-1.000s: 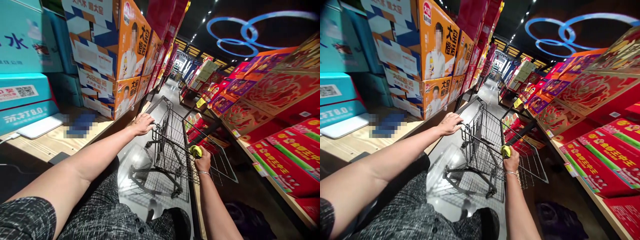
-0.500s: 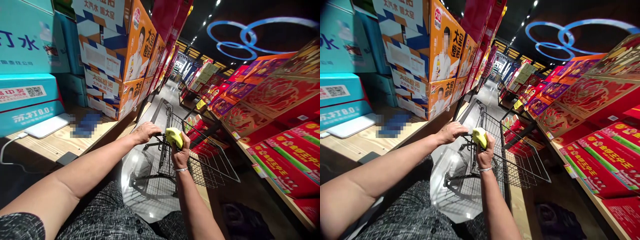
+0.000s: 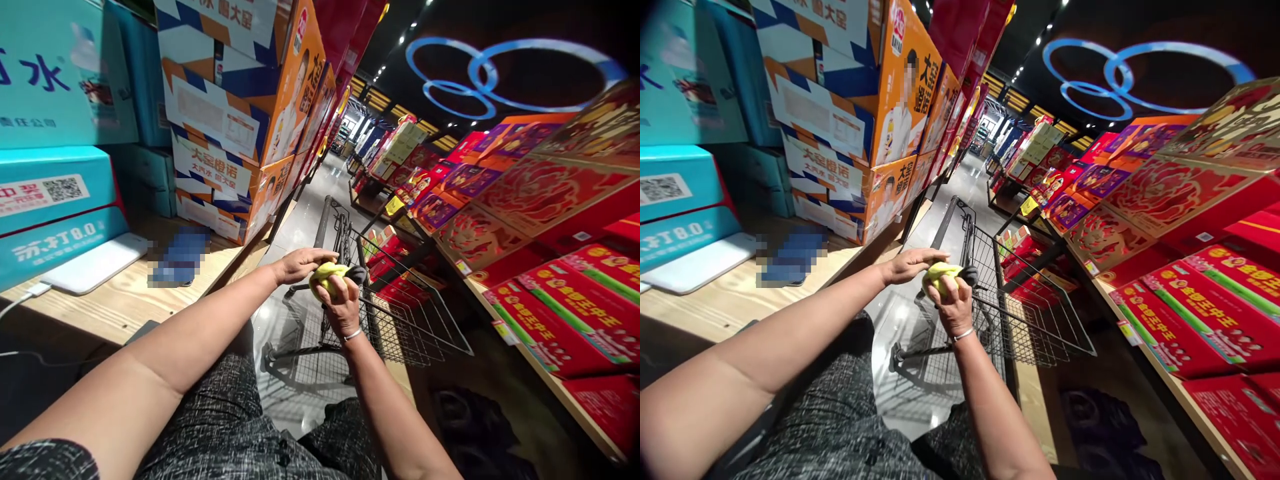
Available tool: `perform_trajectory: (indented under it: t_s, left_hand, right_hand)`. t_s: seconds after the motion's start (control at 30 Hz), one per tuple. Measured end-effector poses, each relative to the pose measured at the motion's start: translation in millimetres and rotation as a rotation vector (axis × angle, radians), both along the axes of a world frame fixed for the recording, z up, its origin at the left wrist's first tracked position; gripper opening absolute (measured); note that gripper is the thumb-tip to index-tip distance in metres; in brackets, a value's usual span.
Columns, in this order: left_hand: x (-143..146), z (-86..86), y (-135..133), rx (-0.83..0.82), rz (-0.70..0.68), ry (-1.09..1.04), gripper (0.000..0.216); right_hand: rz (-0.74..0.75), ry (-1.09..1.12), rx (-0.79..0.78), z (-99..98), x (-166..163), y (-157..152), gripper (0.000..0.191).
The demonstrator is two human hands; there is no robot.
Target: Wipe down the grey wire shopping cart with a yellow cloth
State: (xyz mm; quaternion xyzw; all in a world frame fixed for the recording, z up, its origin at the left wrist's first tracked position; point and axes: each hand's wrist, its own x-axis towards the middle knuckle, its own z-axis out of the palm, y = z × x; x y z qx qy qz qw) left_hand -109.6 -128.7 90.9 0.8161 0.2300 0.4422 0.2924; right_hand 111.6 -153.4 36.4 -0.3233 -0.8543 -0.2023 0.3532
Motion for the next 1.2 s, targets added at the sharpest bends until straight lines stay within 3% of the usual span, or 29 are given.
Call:
perform_trajectory:
  t_s: [0.17,0.27,0.37,0.5,0.67,0.83,0.93,1.07,1.2]
  left_hand:
    - [-2,0.6,12,-0.077,-0.043,-0.062,0.046]
    - [-3,-1.5,17,-0.115,-0.071,-0.145,0.060]
    - [-3,-4.9,18,-0.136,-0.095,-0.197,0.078]
    - [-2,-8.8,16,-0.143,-0.082,-0.243,0.085]
    - [-1,-10.5,12,-0.219,-0.054,-0.285,0.087]
    - [6,-11.1,6,-0.135,0.105,-0.214,0.088]
    - [15,-11.3,1,-0.024,0.266,-0.163,0.087]
    - [23,-13.1,-2,0.082,0.407,-0.098,0.084]
    - [20,-14.8,-1,0.206,0.430,0.012,0.076]
  right_hand:
    - [-0.145,-0.021,-0.064,-15.6,43,-7,0.051]
    - [-0.217,-0.021,-0.069,-20.9,50,-14,0.052]
    - [-0.209,0.064,-0.074,-17.2,37,-18,0.052]
    - [-0.065,0.187,-0.080,2.5,-2,-15,0.052]
    - [0.024,0.123,-0.168,19.8,-40,-3,0.055]
    - [-0.080,0.108,-0.180,13.2,-37,3,0.067]
    - [-0.024,0.141,-0.144,8.3,-31,13,0.070]
    - [0.097,0.124,-0.115,9.0,-25,31,0.058]
    - [0.173,0.096,-0.088,6.8,2,35,0.045]
